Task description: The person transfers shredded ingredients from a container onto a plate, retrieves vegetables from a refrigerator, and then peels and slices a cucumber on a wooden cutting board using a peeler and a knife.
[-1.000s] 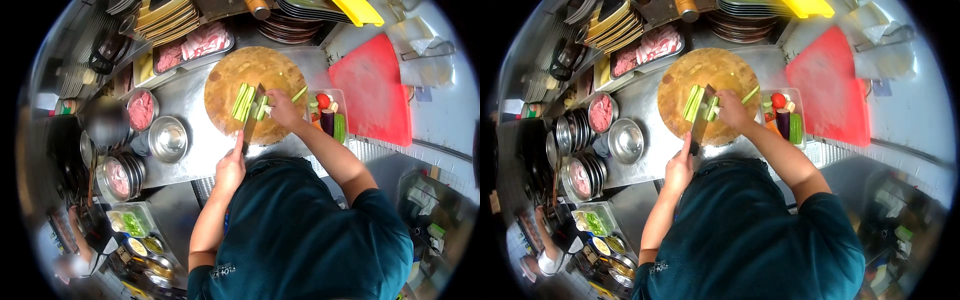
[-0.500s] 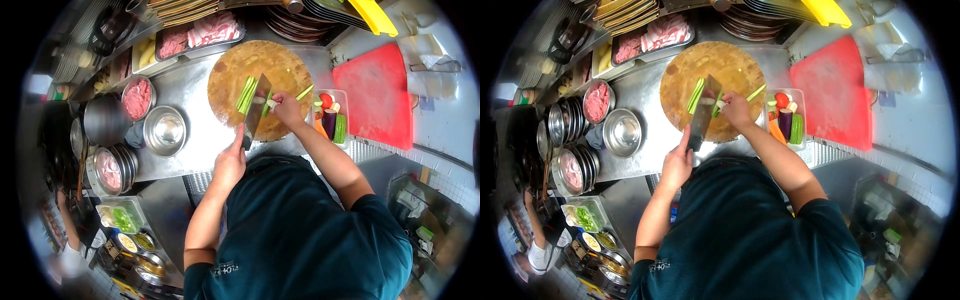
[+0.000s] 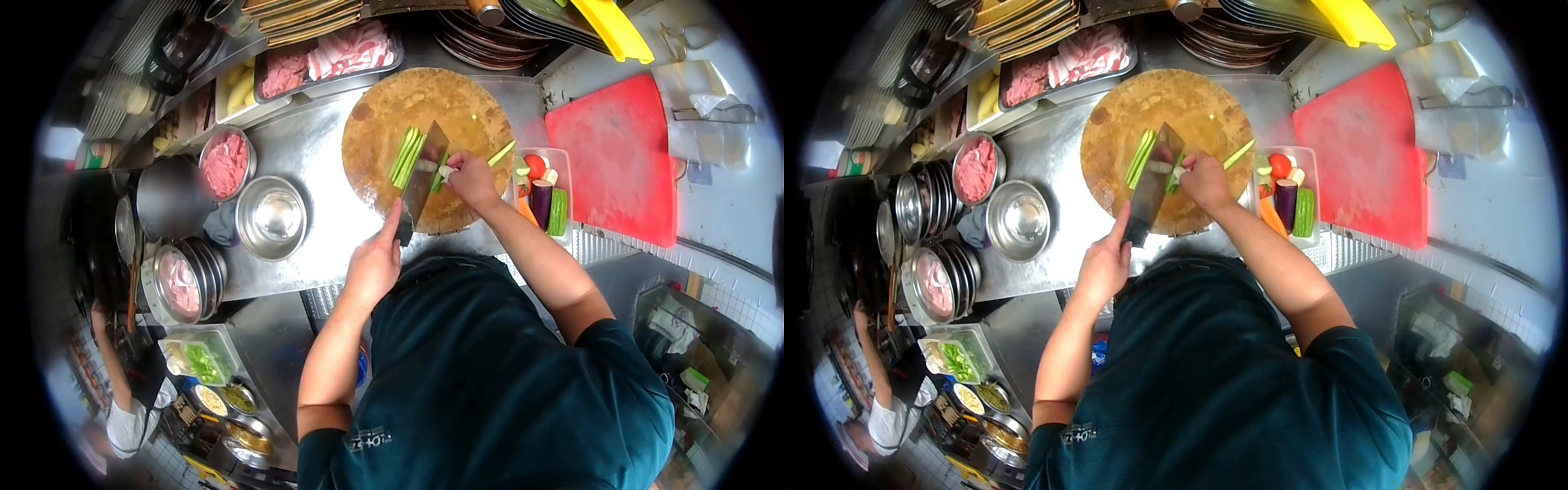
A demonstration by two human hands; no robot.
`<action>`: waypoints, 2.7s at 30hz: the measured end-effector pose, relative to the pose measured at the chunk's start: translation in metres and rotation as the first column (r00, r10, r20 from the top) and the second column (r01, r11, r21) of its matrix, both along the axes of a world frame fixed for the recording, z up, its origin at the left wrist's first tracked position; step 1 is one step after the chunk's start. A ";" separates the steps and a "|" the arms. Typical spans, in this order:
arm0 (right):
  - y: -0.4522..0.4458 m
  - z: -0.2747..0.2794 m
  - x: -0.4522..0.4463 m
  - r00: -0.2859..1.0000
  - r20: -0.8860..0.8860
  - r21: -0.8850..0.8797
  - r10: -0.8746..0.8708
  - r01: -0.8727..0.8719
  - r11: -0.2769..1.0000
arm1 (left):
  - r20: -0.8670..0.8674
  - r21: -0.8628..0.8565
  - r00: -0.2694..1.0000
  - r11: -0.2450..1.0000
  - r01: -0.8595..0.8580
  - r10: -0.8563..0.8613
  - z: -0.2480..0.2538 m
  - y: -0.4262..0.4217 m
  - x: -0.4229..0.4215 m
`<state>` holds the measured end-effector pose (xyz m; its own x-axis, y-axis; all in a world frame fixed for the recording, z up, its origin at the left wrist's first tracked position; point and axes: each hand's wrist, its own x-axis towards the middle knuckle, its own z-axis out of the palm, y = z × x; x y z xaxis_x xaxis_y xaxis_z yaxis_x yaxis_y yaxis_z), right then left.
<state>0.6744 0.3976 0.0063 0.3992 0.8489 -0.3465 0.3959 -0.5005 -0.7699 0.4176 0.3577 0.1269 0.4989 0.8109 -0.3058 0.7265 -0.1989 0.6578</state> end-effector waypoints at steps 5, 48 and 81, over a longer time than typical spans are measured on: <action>0.001 0.002 0.000 1.000 0.002 -0.002 0.017 -0.017 1.000 | 0.017 -0.018 1.000 1.000 0.006 -0.006 0.000 0.006 0.003; 0.070 0.040 0.018 -0.024 0.626 -0.190 0.780 -0.974 0.123 | -0.355 0.440 0.915 0.829 0.346 -0.193 -0.012 -0.049 0.043; 0.022 0.043 0.021 0.241 0.735 0.101 0.634 -0.963 0.249 | 0.063 0.292 0.886 0.840 -0.457 0.460 -0.025 -0.047 -0.013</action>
